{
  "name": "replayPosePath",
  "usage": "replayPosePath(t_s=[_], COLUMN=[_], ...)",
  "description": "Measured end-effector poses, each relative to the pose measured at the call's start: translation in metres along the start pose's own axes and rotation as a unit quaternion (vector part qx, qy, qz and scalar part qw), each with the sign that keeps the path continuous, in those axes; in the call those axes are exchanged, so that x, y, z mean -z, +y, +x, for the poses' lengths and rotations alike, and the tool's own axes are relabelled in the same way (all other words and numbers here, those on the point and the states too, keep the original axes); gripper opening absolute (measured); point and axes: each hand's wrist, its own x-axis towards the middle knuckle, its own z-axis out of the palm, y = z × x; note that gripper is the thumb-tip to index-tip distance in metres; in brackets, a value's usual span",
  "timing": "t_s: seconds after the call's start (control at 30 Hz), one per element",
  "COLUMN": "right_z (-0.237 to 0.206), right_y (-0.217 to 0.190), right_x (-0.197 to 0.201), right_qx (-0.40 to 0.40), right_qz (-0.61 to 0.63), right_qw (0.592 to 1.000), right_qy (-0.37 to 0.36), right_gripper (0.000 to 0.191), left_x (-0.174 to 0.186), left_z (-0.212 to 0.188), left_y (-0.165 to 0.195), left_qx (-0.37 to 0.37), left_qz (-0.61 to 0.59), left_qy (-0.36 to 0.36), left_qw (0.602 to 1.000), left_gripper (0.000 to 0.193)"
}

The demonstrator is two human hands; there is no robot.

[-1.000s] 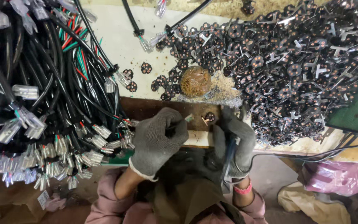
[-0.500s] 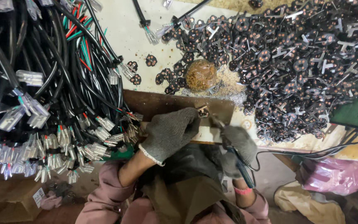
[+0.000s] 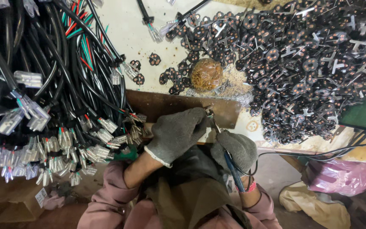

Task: The person solders electrical wire ends onto plug connectors at a workbench. They hold a wire in one gloved hand and a soldering iron in the other, apply solder to the connector, then place the finished plug with a large pile of completed connectors and pick up the next wire to repeat the process.

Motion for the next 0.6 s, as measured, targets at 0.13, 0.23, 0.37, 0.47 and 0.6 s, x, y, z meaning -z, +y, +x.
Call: replayPosePath(t_s=[0.13, 0.23, 0.37, 0.47, 0.6], right_z=[-0.001, -0.005, -0.009, -0.011, -0.009], right_y=[0.000, 0.002, 0.005, 0.006, 0.005], right_x=[0.000, -0.002, -0.003, -0.002, -0.002], right_qx=[0.004, -0.012, -0.019, -0.018, -0.011], right_qz=[0.004, 0.010, 0.022, 0.016, 0.013], right_qw=[1.000, 1.000, 1.000, 1.000, 1.000], right_qy=[-0.011, 0.001, 0.002, 0.003, 0.007], right_gripper=[0.037, 0.032, 0.036, 0.036, 0.036], left_x=[-0.006, -0.006, -0.006, -0.009, -0.011], left_z=[0.004, 0.003, 0.000, 0.000, 0.000], left_y=[0.000, -0.005, -0.008, -0.008, -0.011], left_qx=[-0.025, -0.064, -0.070, -0.049, -0.054], left_qz=[0.068, 0.086, 0.096, 0.119, 0.101], left_qy=[-0.009, -0.024, -0.033, -0.060, -0.054], left_qw=[0.997, 0.994, 0.992, 0.990, 0.992], left_gripper=[0.012, 0.022, 0.025, 0.019, 0.026])
